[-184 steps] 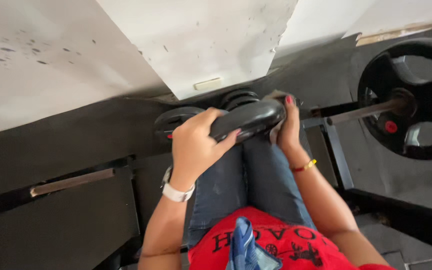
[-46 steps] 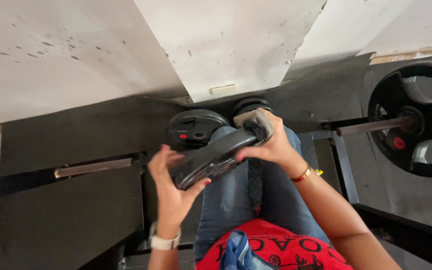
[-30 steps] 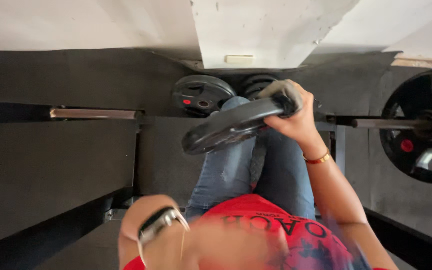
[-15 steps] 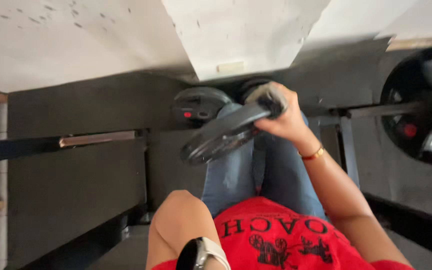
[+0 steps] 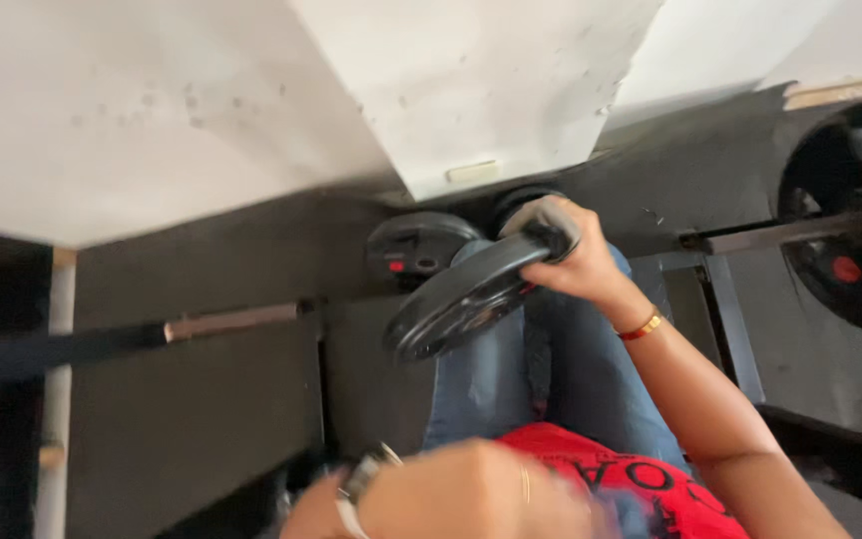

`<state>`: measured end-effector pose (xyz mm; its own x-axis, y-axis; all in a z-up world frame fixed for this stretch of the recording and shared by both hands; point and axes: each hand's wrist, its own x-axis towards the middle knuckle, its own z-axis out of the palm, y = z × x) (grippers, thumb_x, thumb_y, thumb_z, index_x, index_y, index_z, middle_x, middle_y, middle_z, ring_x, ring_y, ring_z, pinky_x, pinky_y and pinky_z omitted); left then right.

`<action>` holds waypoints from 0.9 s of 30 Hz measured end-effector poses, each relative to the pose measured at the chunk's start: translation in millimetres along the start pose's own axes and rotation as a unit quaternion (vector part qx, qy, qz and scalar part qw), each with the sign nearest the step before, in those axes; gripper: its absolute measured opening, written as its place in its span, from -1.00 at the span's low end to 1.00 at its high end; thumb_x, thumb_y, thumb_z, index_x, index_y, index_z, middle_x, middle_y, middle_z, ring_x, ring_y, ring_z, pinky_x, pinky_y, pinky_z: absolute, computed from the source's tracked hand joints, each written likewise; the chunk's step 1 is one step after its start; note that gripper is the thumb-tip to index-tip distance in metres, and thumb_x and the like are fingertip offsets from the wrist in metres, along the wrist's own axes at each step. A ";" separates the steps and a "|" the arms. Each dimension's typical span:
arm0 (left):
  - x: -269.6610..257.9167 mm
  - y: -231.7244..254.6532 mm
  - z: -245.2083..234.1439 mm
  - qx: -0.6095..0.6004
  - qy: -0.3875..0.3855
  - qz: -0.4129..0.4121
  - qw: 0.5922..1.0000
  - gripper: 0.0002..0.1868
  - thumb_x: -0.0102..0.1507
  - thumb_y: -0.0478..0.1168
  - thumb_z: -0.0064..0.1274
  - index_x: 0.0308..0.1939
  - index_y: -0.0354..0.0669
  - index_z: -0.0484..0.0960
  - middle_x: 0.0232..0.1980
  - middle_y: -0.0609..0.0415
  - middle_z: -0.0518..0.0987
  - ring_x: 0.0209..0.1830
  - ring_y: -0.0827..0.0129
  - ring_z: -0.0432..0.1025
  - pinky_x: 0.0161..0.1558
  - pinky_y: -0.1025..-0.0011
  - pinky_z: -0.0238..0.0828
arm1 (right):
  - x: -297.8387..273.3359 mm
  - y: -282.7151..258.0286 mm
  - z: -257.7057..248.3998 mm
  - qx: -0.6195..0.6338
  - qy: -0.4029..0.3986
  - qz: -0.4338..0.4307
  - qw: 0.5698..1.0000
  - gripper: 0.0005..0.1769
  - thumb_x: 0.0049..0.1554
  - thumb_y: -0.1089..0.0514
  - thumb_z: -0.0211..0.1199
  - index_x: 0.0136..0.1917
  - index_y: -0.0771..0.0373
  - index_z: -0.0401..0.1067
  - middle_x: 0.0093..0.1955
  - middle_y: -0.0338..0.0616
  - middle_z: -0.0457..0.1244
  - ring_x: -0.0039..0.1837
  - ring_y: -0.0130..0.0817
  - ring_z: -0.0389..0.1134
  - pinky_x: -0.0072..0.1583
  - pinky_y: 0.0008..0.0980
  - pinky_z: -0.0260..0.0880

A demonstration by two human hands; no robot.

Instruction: The person wipes a weight plate and a barbell collar with a cloth.

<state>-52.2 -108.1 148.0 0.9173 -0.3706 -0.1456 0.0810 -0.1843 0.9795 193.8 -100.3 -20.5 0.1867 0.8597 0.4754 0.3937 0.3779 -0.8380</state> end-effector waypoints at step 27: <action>6.4 -104.2 -55.5 0.377 0.573 -0.165 0.709 -0.42 0.12 0.39 0.17 -0.19 0.00 0.56 -0.44 -0.02 0.53 -0.36 -0.03 0.57 -0.39 0.07 0.46 | -29.5 -0.3 64.0 -0.377 0.183 -0.128 0.899 -0.08 0.28 -0.59 -0.29 0.52 0.08 0.30 0.58 0.08 0.10 0.59 0.26 -0.05 0.43 0.10 -0.18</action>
<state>-33.1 -40.7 52.8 0.6464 0.7088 0.2823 0.5296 -0.6832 0.5028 130.5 -103.8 -51.4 0.2317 0.5553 0.7987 0.9384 0.0886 -0.3339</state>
